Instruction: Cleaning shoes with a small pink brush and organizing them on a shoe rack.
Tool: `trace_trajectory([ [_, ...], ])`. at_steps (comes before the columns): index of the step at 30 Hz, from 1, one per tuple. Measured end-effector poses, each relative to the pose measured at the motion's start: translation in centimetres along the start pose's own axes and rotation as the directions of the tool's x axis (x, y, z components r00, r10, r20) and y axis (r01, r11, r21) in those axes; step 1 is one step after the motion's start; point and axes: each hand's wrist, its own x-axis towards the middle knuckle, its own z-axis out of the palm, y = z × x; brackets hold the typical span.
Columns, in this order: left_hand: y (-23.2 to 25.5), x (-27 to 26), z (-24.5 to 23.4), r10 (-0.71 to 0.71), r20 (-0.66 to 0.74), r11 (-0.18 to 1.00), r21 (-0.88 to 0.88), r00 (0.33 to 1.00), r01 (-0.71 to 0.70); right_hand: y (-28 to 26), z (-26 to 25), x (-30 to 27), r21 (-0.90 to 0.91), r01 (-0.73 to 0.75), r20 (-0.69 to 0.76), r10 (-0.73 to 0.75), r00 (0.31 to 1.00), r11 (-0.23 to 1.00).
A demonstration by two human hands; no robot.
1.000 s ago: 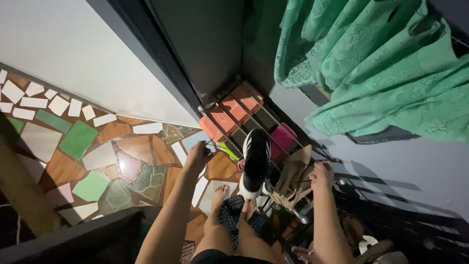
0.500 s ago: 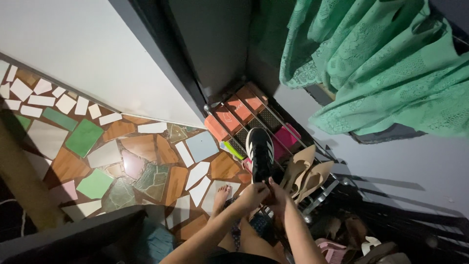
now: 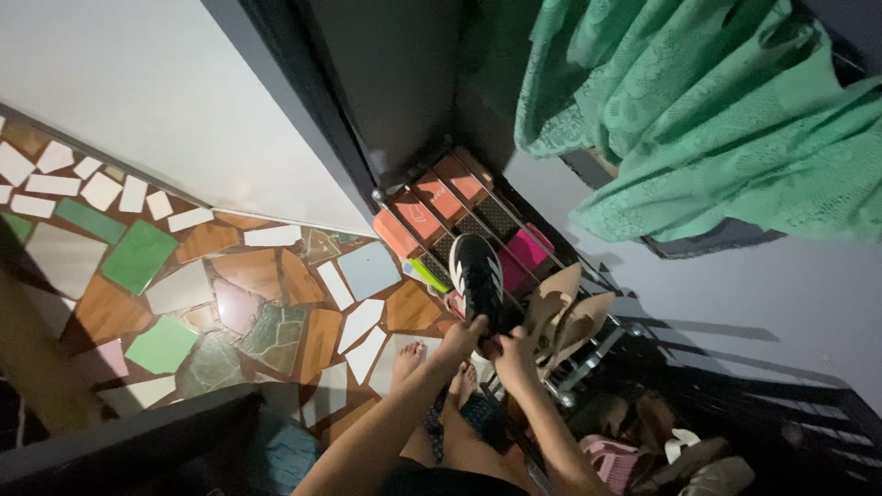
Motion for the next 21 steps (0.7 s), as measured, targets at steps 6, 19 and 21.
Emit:
trace_trajectory([
  [6, -0.9, 5.0, 2.3, 0.1, -0.003, 0.993, 0.055, 0.995, -0.1, -0.3, -3.1, -0.9, 0.096, 0.077, -0.045, -0.073, 0.996, 0.992],
  [19, 5.2, 0.2, -1.6, 0.528, 0.186, 0.645, 0.547, 0.829, -0.533, -3.6, -5.9, 6.9, 0.431, 0.289, -0.287, -0.174, 0.942, 0.855],
  [21, 4.7, 1.4, -1.5, 0.561, 0.15, 0.658, 0.516, 0.814, -0.548, -2.0, -3.4, 8.1, 0.46, 0.31, -0.221, -0.231, 0.948, 0.832],
])
